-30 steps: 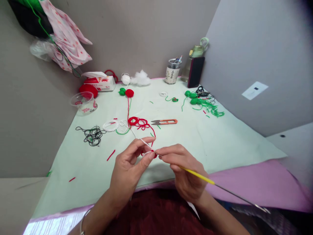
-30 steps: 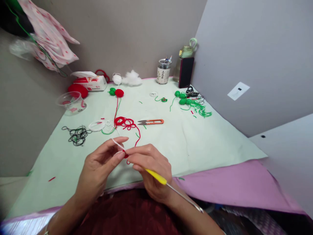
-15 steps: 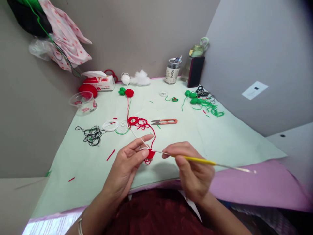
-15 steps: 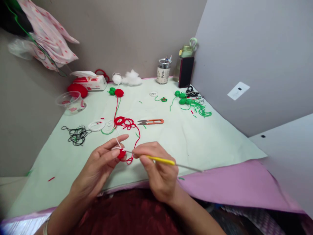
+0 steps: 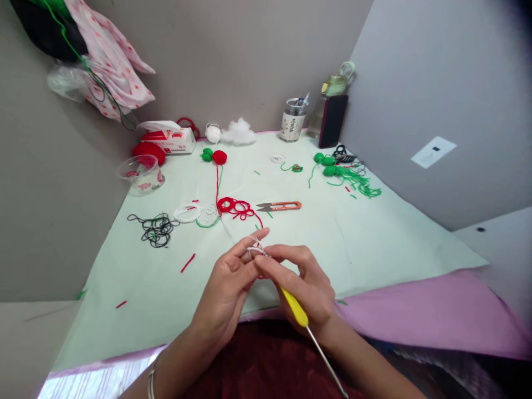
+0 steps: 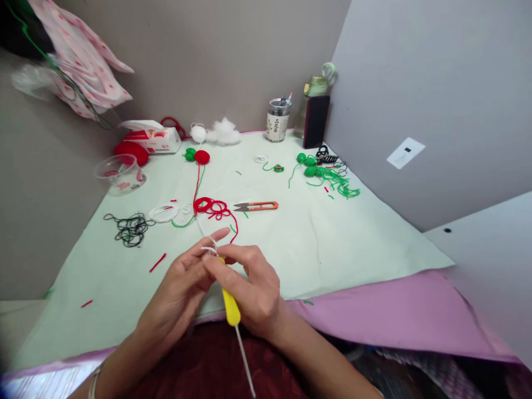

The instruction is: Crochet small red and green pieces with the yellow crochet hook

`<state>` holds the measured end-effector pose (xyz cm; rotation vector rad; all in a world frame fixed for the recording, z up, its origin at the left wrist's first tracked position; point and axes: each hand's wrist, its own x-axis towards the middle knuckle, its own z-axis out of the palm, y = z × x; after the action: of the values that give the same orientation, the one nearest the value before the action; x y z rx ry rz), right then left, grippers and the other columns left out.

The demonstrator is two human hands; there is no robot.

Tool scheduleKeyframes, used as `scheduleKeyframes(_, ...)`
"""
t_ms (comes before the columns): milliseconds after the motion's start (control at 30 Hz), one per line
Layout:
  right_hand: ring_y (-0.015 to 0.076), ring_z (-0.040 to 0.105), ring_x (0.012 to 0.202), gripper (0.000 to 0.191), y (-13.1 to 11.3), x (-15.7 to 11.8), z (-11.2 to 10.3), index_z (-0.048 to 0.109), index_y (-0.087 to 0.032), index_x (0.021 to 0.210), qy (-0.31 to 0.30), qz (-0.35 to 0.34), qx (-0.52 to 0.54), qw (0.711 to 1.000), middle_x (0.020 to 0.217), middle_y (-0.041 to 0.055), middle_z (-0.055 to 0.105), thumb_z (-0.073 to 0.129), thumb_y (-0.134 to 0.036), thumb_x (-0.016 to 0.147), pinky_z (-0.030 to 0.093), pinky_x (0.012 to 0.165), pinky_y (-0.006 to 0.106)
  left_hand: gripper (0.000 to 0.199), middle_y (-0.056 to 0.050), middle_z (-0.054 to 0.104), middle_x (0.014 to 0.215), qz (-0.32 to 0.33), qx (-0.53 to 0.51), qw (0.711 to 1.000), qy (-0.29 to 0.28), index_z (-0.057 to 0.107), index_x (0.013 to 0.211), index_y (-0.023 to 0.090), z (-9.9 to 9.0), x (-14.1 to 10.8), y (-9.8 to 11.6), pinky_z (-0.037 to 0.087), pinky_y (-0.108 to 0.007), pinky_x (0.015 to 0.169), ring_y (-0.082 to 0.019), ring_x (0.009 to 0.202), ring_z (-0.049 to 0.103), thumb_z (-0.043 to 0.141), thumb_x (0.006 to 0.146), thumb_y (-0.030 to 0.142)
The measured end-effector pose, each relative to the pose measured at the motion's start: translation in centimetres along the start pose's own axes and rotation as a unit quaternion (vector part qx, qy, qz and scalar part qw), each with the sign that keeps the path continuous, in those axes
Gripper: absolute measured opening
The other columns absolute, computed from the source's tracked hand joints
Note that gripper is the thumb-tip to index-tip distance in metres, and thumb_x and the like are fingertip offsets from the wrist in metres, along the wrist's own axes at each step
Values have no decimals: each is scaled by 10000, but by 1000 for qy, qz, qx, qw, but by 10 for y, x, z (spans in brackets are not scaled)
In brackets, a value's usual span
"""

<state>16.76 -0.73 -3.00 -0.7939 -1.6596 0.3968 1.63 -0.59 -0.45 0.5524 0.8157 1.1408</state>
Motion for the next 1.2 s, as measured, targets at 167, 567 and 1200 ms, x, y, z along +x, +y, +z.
scheduleKeyframes(167, 183, 706, 747, 226, 1, 7, -4, 813, -287, 1109, 81, 128, 148, 977, 866, 37, 757, 600, -225, 1064, 600, 698, 340, 317, -5, 712, 831, -45, -35, 998, -5, 869, 1093, 187, -4, 3, 8, 539, -198, 719, -88, 697, 616, 919, 783, 233)
scheduleKeyframes(567, 163, 721, 807, 203, 2, 13, 0, 829, -283, 1041, 22, 185, 246, 951, 956, 37, 798, 626, -280, 1063, 611, 731, 285, 430, -8, 801, 1031, 39, 134, 990, -29, 822, 1254, 344, -6, -3, 4, 524, -248, 872, -169, 956, 709, 910, 834, 370)
scheduleKeyframes(1200, 144, 692, 800, 201, 8, 7, -1, 812, -283, 1081, 24, 178, 313, 933, 1021, 29, 794, 614, -251, 1077, 577, 767, 308, 240, 26, 715, 848, 151, 263, 953, -16, 834, 1212, 347, -20, 1, 6, 486, -233, 817, -128, 799, 611, 754, 988, 378)
